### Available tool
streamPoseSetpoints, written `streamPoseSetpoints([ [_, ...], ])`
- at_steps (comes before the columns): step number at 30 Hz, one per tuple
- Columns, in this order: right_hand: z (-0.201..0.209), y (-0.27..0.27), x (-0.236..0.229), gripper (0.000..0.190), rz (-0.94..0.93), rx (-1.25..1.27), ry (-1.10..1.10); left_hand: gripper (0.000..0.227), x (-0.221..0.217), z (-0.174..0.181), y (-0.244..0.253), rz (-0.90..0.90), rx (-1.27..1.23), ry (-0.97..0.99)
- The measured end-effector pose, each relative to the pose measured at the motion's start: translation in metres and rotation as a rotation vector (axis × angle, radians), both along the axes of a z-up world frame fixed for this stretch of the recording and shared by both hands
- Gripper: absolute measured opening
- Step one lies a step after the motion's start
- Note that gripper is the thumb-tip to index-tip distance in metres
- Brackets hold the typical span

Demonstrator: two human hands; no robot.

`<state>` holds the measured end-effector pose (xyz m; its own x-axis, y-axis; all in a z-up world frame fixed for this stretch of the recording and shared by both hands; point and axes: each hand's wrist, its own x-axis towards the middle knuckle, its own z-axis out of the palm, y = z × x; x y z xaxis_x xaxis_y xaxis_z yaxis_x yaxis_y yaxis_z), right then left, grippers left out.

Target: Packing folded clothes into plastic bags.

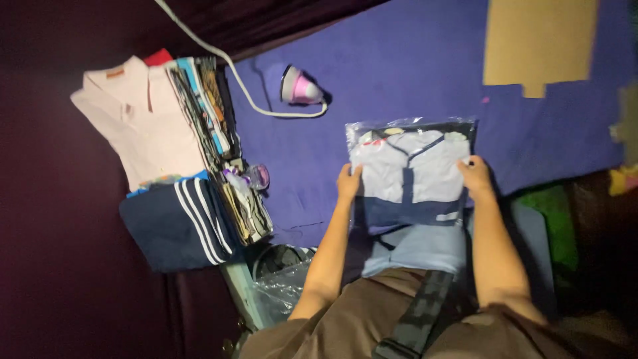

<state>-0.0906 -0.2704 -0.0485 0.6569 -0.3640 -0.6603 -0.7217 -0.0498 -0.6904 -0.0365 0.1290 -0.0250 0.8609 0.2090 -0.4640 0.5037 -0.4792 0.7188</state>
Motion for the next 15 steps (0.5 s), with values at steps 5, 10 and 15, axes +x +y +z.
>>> streamPoseSetpoints([
  [5,0.088,0.022,-0.001,0.041,-0.170,0.102,-0.056,0.054,0.008,0.084,0.010,0.116,-0.100,0.153],
  [10,0.118,0.021,-0.007,0.048,-0.068,-0.057,-0.133,0.057,-0.005,0.083,0.014,0.200,-0.404,0.086],
  [15,0.152,0.015,-0.015,0.044,-0.104,0.029,-0.117,0.057,-0.015,0.123,0.006,0.242,-0.579,0.182],
])
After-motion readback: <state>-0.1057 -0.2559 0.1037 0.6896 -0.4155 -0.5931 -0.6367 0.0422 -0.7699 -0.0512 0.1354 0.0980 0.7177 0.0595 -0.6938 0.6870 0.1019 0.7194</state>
